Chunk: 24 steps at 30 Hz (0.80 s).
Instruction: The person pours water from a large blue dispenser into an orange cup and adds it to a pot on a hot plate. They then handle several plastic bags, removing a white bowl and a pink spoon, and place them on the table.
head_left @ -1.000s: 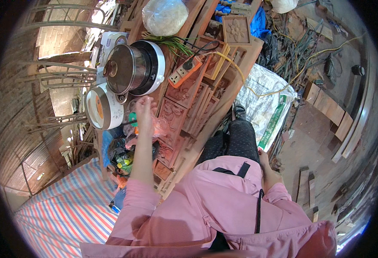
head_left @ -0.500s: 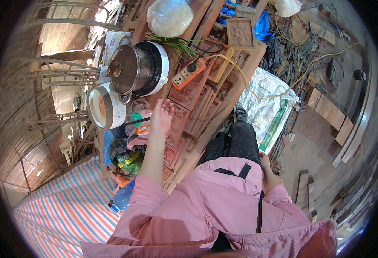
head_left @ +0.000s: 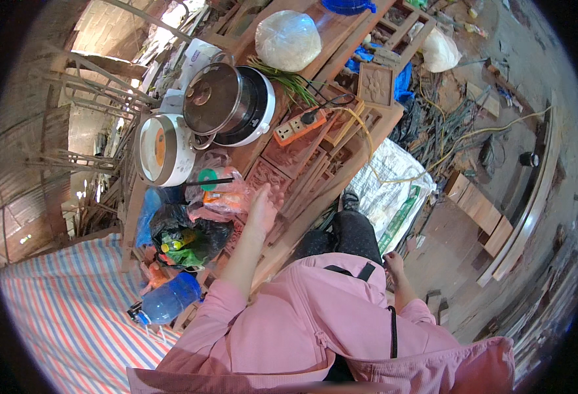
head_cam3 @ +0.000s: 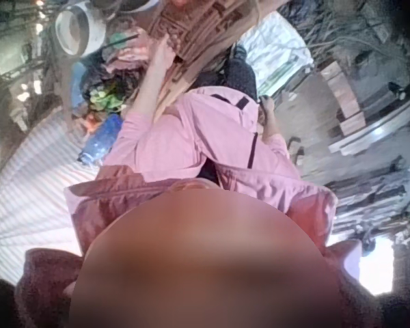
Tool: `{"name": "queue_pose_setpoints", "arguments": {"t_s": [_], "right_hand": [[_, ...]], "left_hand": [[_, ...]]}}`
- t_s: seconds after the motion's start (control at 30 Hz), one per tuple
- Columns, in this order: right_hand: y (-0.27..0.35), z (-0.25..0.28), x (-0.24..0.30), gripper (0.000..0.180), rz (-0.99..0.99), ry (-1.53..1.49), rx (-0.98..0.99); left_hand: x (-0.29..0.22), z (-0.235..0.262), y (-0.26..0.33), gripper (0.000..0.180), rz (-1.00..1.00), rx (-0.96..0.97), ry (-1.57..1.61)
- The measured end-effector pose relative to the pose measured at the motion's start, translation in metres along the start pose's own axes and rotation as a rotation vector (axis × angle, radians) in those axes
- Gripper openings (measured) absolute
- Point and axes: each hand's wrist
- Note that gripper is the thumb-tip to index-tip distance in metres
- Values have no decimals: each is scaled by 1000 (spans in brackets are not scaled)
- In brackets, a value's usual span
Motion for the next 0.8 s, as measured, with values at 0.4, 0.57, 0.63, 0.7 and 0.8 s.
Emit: {"name": "queue_pose_setpoints", "arguments": {"t_s": [0.4, 0.57, 0.63, 0.7, 0.8], "right_hand": [[53, -20, 25, 20, 287, 260, -57], [67, -41, 21, 20, 130, 19, -23], [63, -52, 8, 21, 199, 168, -56], [58, -69, -12, 34, 292, 319, -140], [53, -86, -34, 36, 295, 313, -84]], "left_hand": [[25, 97, 33, 19, -23, 141, 100], [50, 165, 55, 24, 51, 108, 142], [61, 194, 61, 23, 54, 154, 146], [70, 223, 68, 21, 60, 180, 150], [85, 263, 75, 18, 61, 206, 158]]}}
Point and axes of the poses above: each hand's wrist, its own y-axis away from the middle knuckle, its own z-axis out of the back of the hand, x = y × z, and after that the axes turned 5 degrees about z, right-handed
